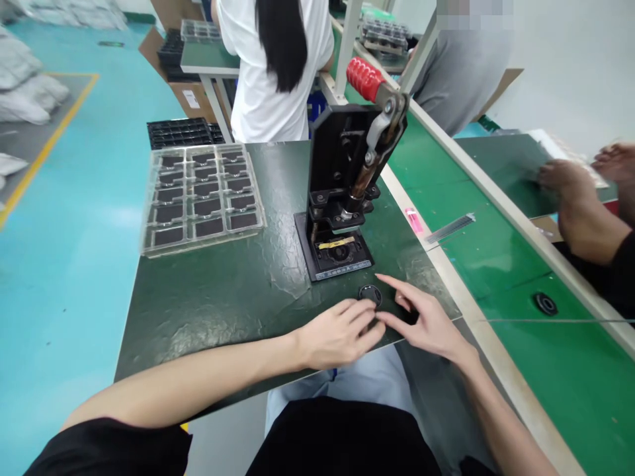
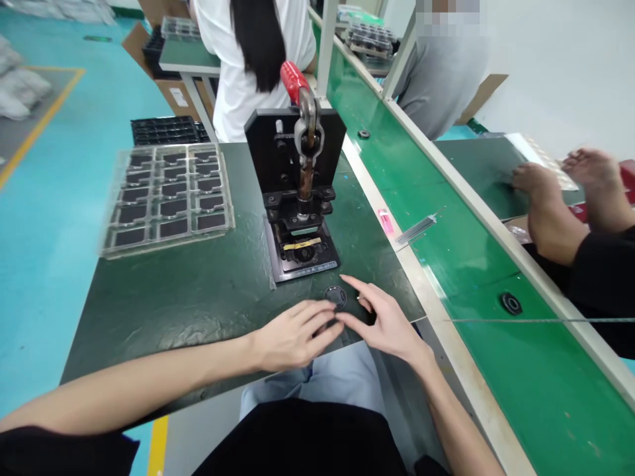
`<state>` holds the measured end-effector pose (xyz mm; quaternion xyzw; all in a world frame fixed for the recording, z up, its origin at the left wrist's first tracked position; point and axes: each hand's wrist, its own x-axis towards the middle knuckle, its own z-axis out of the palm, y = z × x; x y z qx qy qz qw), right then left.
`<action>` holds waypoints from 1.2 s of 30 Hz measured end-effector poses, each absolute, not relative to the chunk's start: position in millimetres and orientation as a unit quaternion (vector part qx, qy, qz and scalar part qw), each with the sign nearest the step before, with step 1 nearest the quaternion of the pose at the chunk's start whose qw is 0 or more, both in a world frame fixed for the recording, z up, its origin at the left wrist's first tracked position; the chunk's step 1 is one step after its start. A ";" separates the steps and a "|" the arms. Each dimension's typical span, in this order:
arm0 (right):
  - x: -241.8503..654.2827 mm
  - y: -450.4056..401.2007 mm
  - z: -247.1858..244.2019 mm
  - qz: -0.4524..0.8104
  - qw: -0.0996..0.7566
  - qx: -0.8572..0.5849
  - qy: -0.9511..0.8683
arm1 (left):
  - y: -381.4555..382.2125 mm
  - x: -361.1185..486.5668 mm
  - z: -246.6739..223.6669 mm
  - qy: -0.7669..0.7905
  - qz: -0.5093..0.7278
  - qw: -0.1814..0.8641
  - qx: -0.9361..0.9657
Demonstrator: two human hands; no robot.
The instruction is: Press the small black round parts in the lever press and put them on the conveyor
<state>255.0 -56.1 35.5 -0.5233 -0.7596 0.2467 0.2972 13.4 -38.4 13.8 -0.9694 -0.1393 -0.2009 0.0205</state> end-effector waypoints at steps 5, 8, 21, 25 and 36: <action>255.4 -45.3 34.3 0.211 0.246 -0.482 -0.814 | -55.8 15.6 20.6 -0.025 -0.253 0.035 -0.966; 256.1 -43.3 31.8 0.207 0.273 -0.475 -0.811 | -73.6 19.5 20.2 0.024 -0.218 -0.006 -0.976; 209.5 29.9 43.7 0.165 0.382 -0.476 -0.775 | -96.3 19.6 -15.1 0.069 -0.061 0.009 -0.996; 211.8 37.8 32.9 0.171 0.357 -0.475 -0.786 | -97.9 18.6 -15.2 0.070 -0.046 0.035 -0.996; 207.2 35.6 34.4 0.156 0.355 -0.469 -0.794 | -97.2 18.1 -14.4 0.062 -0.046 0.016 -0.997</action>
